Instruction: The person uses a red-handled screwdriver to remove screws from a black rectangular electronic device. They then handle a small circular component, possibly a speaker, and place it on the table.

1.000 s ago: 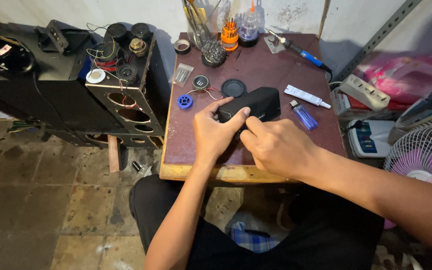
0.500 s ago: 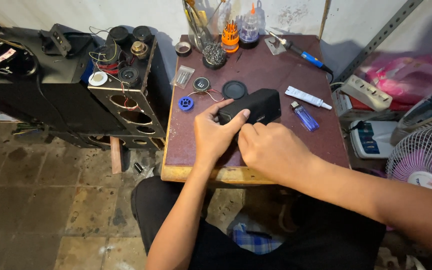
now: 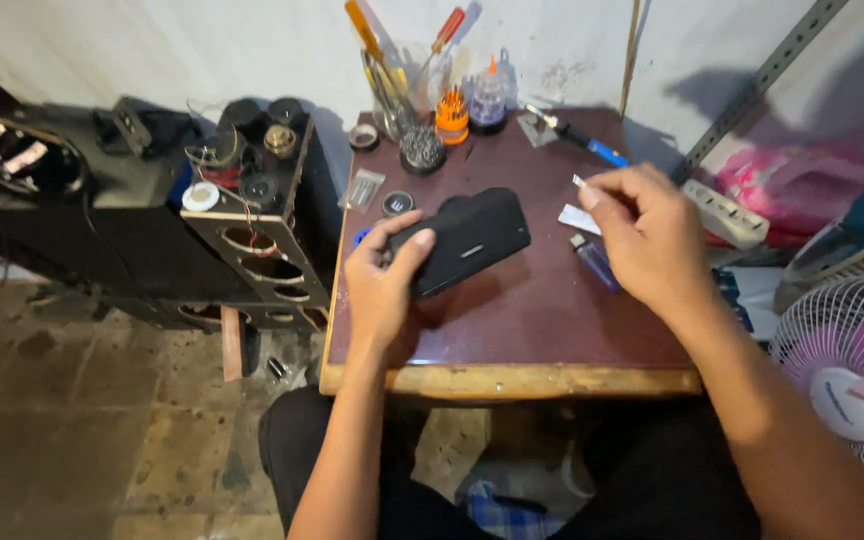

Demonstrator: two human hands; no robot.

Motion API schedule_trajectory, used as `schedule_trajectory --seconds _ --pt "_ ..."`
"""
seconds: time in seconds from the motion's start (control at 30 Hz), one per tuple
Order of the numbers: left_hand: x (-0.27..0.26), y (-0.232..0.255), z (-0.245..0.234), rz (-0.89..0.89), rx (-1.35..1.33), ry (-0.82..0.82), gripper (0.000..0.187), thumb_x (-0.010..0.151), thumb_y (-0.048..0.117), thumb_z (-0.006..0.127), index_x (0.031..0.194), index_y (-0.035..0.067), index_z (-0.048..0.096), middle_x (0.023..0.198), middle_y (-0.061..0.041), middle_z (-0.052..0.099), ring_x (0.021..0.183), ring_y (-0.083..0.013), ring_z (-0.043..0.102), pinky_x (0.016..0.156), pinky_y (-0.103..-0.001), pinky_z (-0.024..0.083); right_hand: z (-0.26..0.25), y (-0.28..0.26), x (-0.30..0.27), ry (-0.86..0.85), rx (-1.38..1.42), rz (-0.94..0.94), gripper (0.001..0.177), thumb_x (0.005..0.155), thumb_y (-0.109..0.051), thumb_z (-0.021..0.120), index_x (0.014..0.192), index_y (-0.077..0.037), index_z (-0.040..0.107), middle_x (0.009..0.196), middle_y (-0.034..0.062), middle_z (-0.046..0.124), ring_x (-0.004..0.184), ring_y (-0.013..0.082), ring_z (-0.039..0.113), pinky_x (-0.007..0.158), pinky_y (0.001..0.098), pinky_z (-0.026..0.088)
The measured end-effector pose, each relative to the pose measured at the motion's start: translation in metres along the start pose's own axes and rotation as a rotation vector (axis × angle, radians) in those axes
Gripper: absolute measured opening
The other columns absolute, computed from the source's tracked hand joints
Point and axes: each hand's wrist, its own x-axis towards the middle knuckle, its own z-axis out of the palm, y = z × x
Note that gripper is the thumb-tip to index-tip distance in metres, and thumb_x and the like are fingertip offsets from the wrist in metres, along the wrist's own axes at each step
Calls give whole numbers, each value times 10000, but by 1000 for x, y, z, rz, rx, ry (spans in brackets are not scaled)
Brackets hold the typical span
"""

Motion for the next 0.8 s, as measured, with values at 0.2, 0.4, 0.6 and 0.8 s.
schedule_trajectory --seconds 0.2,0.4,0.6,0.8 --pt "20 -24 -17 57 -227 -3 388 932 319 610 1179 36 706 914 -127 692 782 -162 657 660 -273 590 66 21 -25 -383 56 182 116 846 -187 777 940 -119 782 895 121 753 940 316 728 858 406 543" --pt "1 12 4 -14 -446 30 392 950 319 563 1162 9 678 795 -167 632 525 -255 679 389 -338 580 87 -1 -21 -514 69 90 231 763 -207 855 872 -54 721 860 153 695 911 395 706 813 467 552" --pt "5 5 0 -120 -586 -32 514 980 493 524 1204 38 609 830 -209 688 590 -294 735 401 -386 605 97 -17 -26 -439 289 27 218 720 -154 890 775 -65 699 772 137 688 853 366 730 712 413 557" --pt "11 -11 -7 -87 -732 -123 485 967 475 543 1128 21 600 866 -216 700 660 -254 737 508 -331 619 90 -29 -28 -603 439 -26 256 789 -120 845 1035 -82 787 1040 136 761 1045 389 728 888 455 577"
